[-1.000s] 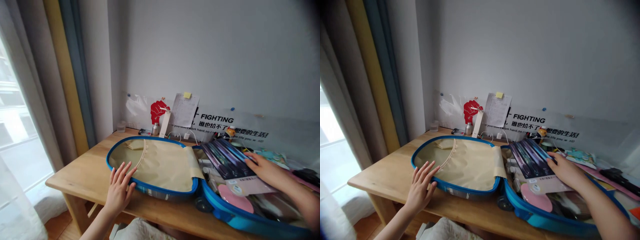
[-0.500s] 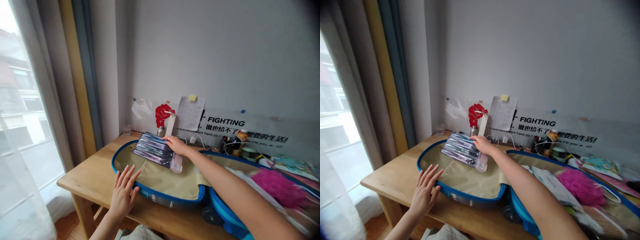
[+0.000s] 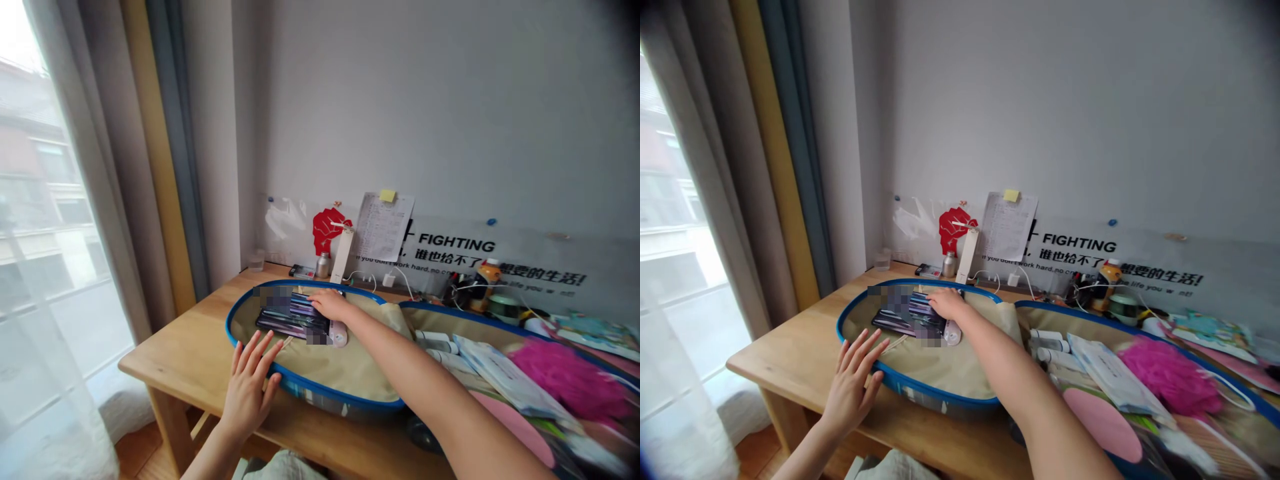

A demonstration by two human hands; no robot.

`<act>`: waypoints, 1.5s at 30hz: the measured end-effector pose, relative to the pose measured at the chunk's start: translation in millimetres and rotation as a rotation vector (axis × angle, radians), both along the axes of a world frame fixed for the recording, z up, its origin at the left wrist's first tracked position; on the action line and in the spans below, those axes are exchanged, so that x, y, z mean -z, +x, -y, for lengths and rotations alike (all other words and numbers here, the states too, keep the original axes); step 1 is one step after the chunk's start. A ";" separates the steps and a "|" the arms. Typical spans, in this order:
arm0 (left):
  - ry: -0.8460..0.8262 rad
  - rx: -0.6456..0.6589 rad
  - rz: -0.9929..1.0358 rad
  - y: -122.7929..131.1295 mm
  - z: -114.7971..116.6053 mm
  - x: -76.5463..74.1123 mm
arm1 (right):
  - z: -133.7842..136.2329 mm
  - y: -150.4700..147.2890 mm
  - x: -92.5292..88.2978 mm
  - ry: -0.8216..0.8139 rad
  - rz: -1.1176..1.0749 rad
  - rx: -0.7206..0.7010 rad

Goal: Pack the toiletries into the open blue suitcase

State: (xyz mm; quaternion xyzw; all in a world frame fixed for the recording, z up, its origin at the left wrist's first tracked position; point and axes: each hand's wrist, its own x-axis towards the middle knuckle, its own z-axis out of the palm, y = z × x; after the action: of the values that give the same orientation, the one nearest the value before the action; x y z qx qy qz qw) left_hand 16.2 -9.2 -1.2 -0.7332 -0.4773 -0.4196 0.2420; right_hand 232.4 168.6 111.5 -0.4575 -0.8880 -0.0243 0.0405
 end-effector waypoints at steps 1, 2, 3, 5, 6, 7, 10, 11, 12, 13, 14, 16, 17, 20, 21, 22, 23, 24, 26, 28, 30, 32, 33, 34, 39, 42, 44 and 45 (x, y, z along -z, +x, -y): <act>0.001 0.000 -0.003 0.0 0.2 0.0 | 5.3 -1.1 0.4 0.007 0.011 -0.012; 0.003 0.002 -0.006 0.0 0.2 0.1 | 11.2 -2.8 0.4 0.013 0.024 -0.037; 0.003 0.003 -0.008 -0.2 0.2 0.4 | 17.6 -5.1 0.3 0.016 0.040 -0.074; 0.001 0.004 -0.007 -0.7 -0.3 0.9 | 30.2 -11.1 0.8 0.003 0.083 -0.185; 0.000 0.004 -0.006 -1.0 -0.5 1.0 | 35.7 -14.4 1.8 -0.012 0.110 -0.245; 0.002 0.006 -0.003 -1.2 -0.8 1.0 | 40.1 -17.5 3.3 -0.029 0.137 -0.295; 0.020 0.013 -0.004 -1.4 -1.0 0.2 | 45.9 -23.2 9.9 -0.068 0.201 -0.344; 0.025 0.015 -0.008 -1.3 -1.0 0.0 | 45.7 -23.7 12.1 -0.077 0.215 -0.332; 0.027 0.014 -0.011 -1.2 -0.9 -0.2 | 44.7 -23.6 14.1 -0.085 0.226 -0.317; 0.024 0.010 -0.011 -0.9 -0.8 -0.3 | 43.5 -23.2 15.7 -0.094 0.235 -0.301; 0.019 0.007 -0.013 -0.7 -0.6 -0.2 | 42.2 -22.9 17.0 -0.104 0.241 -0.286; 0.015 0.001 -0.011 0.1 -0.3 0.1 | 40.6 -22.8 18.5 -0.126 0.249 -0.261; 0.017 0.000 -0.011 0.7 -0.1 0.1 | 40.4 -23.2 18.8 -0.137 0.252 -0.250; 0.030 -0.004 -0.007 2.6 0.1 -2.3 | 41.8 -25.3 18.5 -0.171 0.256 -0.223; 0.031 -0.003 -0.011 3.2 -0.2 -4.0 | 42.5 -25.8 18.1 -0.184 0.256 -0.216; 0.032 0.000 -0.018 3.8 -0.8 -6.0 | 43.2 -26.0 17.7 -0.196 0.255 -0.210; 0.032 0.005 -0.026 4.2 -1.7 -8.1 | 43.9 -26.0 17.3 -0.208 0.253 -0.205; 0.033 0.012 -0.034 4.6 -3.0 -10.0 | 44.5 -25.8 16.6 -0.219 0.249 -0.200; 0.035 0.028 -0.035 5.1 -5.9 -12.5 | 45.7 -25.3 14.3 -0.237 0.232 -0.192; 0.043 0.041 -0.015 5.5 -8.6 -12.6 | 46.9 -24.9 8.7 -0.242 0.199 -0.185; 0.046 0.049 0.006 5.7 -10.0 -10.9 | 47.9 -23.7 -2.1 -0.222 0.147 -0.173; 0.045 0.054 0.021 5.4 -9.9 -8.9 | 48.3 -18.1 -18.9 -0.175 0.084 -0.144; 0.043 0.054 0.030 5.2 -9.4 -8.1 | 48.3 -12.1 -29.2 -0.144 0.054 -0.121; 0.043 0.054 0.036 4.9 -8.8 -7.6 | 48.4 -3.1 -40.2 -0.112 0.029 -0.092; 0.055 0.066 0.049 4.6 -6.3 -7.2 | 56.2 91.2 -84.6 0.016 -0.030 0.223; 0.050 0.068 0.063 5.7 -6.5 -6.4 | 74.5 167.7 -87.6 0.007 0.023 0.547; 0.045 0.071 0.076 6.3 -7.0 -5.8 | 92.5 211.5 -79.2 -0.068 0.073 0.703; 0.042 0.071 0.082 6.4 -7.3 -5.5 | 102.3 229.3 -73.1 -0.114 0.097 0.766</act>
State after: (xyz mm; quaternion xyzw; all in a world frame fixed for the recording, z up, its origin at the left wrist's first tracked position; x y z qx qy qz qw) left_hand 22.5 -1.8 4.3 -0.7267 -0.4513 -0.4675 0.2227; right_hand 461.6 66.3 184.6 -0.7556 -0.6537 -0.0099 -0.0391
